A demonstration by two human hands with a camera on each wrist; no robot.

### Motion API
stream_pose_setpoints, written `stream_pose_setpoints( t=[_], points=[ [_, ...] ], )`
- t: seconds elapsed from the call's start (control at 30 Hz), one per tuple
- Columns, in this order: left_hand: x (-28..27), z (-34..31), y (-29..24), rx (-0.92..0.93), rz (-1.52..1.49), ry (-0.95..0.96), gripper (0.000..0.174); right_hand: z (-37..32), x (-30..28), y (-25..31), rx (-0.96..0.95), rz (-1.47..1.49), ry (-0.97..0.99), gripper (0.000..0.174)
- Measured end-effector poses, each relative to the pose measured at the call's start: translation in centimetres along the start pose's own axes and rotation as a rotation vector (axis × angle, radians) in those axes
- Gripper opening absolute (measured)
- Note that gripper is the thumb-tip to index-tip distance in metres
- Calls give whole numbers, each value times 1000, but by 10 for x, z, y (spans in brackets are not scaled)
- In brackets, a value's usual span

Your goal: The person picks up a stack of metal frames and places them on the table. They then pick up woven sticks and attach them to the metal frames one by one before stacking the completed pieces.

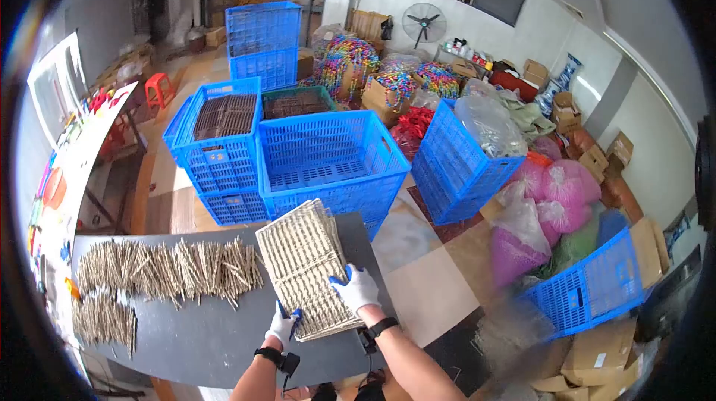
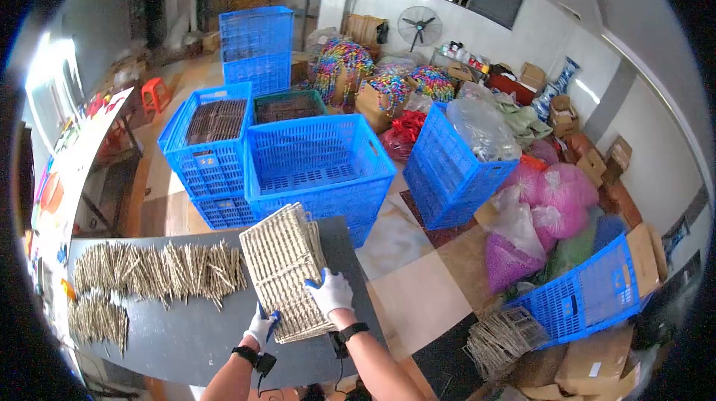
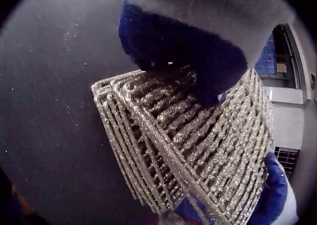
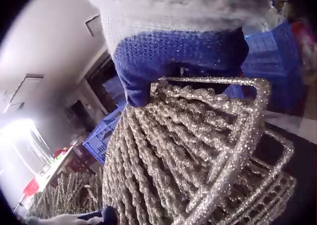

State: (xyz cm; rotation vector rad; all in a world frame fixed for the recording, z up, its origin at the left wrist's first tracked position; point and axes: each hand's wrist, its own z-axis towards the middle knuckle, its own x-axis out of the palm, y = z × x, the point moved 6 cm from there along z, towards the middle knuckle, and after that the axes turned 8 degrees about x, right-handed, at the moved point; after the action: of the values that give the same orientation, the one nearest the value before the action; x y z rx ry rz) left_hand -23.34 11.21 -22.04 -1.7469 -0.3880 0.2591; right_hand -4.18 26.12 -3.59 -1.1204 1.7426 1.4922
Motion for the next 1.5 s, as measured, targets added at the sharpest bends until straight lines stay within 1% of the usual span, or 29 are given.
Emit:
stream_pose_setpoints(
  t=[0.03, 0.07, 0.1, 0.17, 0.23, 0.33, 0.43, 0.5, 0.6, 0.7, 0.73, 0.8, 0.83, 0.9, 0.93, 0.97, 1.0, 1.03, 1.07, 1.1, 1.13, 1.2, 1.23, 1.27, 1.33, 1.37, 1.4, 1.43, 1.5],
  points=[
    [-1, -2, -11, 60, 40, 46, 69, -5, -1, 5, -40, -9, -28, 69],
    [1, -11, -34, 41, -29, 59, 62, -10, -3, 8, -78, 30, -57, 66],
    [-2, -11, -25, -13, -180, 57, 62, -16, -4, 12, -112, 28, -100, 62],
    [-7, -9, -25, 21, -238, 135, 64, -24, -2, 19, -169, 42, -157, 59],
    [-14, -10, -19, -56, -303, 130, 66, -34, -2, 26, -181, -39, -172, 57],
    [-17, -13, -20, -37, -214, 153, 62, -36, -6, 31, -198, -88, -143, 57],
    [-15, -11, -24, -45, -209, 148, 60, -18, -5, 27, -94, -49, 50, 65],
    [-15, -13, -31, -28, -172, 134, 58, -2, -12, 25, -24, 51, 316, 77],
    [-22, -6, -5, -50, -243, 106, 60, 22, 6, 8, -42, 172, 370, 84],
    [-24, -4, 8, -49, -302, 61, 63, 23, -4, 8, -111, -155, 199, 73],
    [-24, -3, 11, -20, -309, 73, 64, 19, -6, 10, -113, -159, 201, 73],
    [-11, -11, -22, 6, -301, 79, 65, 16, -13, 13, -113, -161, 176, 71],
    [-12, -11, -21, 8, -306, 73, 65, 18, -3, 11, -119, -166, 177, 71],
    [-15, -10, -19, -22, -289, 106, 64, 21, 25, 6, -137, 314, 205, 72],
    [-14, -10, -23, -9, -227, 126, 64, 17, 34, 8, -87, 501, 325, 77],
    [-14, -11, -28, 3, -163, 144, 63, 9, 25, 15, -94, 503, 327, 77],
    [-21, -8, -15, -70, -278, 136, 63, 0, 19, 18, -45, 544, 375, 81],
    [-20, -11, -31, 2, -31, 177, 64, -6, 15, 22, 5, 584, 423, 86],
    [-22, -10, -29, 2, -53, 199, 64, -3, 24, 23, -99, 535, 315, 84],
    [-24, -9, -23, 0, -74, 222, 64, -2, 27, 26, -101, 537, 315, 84],
    [-26, -5, -14, -82, -230, 222, 63, -3, 30, 28, -88, 448, 349, 85],
    [-34, 0, -4, -35, -137, 252, 62, -3, 35, 36, -126, 263, 339, 84],
    [-33, 0, -6, 11, -47, 280, 61, -7, 36, 38, -127, 260, 337, 84],
    [-37, 2, 2, -73, -238, 283, 63, -10, 34, 41, -137, 277, 291, 83],
    [-43, 4, 0, -133, -345, 315, 66, -23, 23, 50, -196, 305, 151, 78],
    [-43, 4, -2, -195, -447, 346, 68, -29, 18, 53, -201, 298, 151, 78],
    [-45, 4, -4, -166, -336, 347, 72, -37, 14, 53, -186, 328, 181, 76],
    [-43, 3, -10, -164, -343, 342, 72, -45, 6, 55, -171, 359, 211, 75],
    [-36, 1, -28, -101, -427, 384, 67, -54, 7, 54, -222, 321, 140, 72]
  ],
)
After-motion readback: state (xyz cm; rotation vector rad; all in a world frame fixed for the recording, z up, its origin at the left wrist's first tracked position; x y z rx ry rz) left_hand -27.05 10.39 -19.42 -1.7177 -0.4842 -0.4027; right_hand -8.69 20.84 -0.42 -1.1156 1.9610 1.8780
